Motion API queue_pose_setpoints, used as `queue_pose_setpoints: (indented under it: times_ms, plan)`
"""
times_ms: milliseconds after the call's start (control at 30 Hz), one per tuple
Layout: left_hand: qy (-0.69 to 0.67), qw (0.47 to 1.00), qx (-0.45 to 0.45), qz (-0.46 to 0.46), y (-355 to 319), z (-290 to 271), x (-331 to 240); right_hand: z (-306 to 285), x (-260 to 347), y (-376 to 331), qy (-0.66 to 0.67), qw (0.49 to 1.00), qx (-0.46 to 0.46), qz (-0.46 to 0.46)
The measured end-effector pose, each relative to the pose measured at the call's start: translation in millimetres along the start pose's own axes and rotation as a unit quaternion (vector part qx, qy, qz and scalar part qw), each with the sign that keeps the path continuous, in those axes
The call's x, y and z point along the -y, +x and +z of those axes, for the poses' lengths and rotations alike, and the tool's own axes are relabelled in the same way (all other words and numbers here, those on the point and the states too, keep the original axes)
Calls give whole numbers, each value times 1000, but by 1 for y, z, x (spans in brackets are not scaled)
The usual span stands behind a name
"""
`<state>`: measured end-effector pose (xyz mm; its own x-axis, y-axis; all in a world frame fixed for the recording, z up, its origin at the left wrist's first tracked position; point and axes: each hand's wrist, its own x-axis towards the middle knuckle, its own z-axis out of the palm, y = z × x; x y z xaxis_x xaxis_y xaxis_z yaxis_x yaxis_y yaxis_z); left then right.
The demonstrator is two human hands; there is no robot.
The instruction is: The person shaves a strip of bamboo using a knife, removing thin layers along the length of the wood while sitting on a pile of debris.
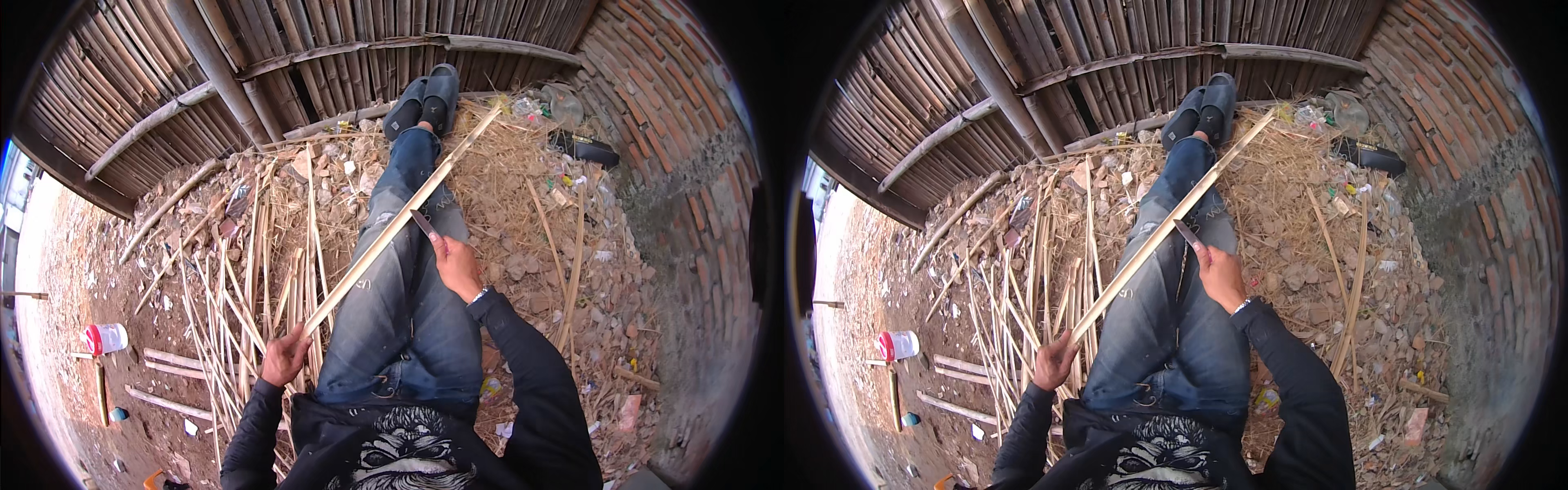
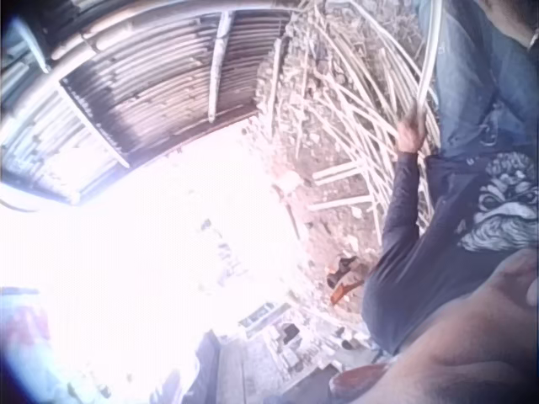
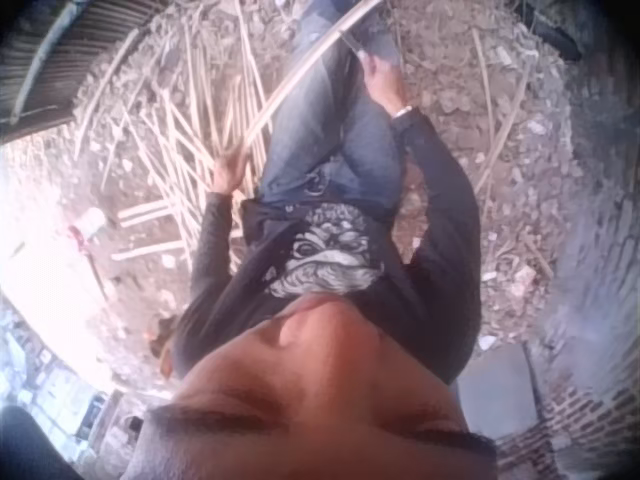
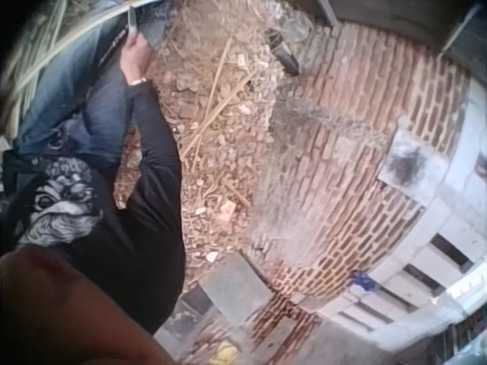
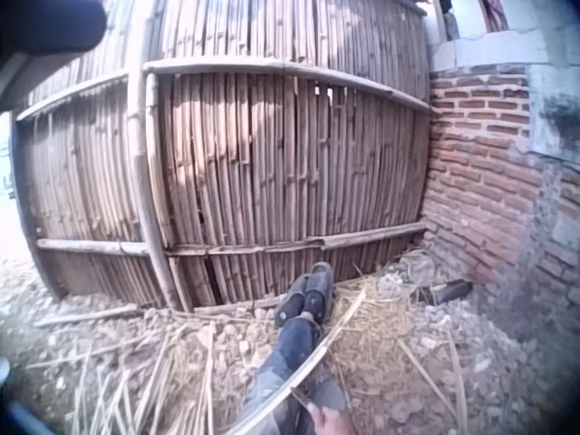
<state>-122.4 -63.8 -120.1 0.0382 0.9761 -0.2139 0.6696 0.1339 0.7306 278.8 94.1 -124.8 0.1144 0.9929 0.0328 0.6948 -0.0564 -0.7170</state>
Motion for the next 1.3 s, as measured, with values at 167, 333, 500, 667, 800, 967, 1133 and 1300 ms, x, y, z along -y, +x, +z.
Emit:
queue_pose_setpoints:
  times_ms: [167,333,500,667,800,967,1133,1300]
  plan:
    - [-60,992,-61,92,-1,14,16,-1,9,-5,-9,999,27,-32]
    - [-37,993,-59,92,9,23,15,11,15,-26,10,994,60,-86]
    - [-31,997,-38,62,21,19,-27,11,8,-19,8,999,27,-20]
    - [-35,996,-47,74,24,23,-33,-6,17,-8,4,999,33,28]
    - [-36,997,-40,63,37,36,-28,15,11,-38,2,994,68,-86]
    - [-46,994,-55,81,47,45,-48,-3,18,-12,-18,999,25,11]
    - [-66,995,-43,60,46,42,-48,-4,13,-19,-31,997,61,-45]
    - [-45,995,-52,75,48,47,-50,11,11,-34,-2,995,66,-69]
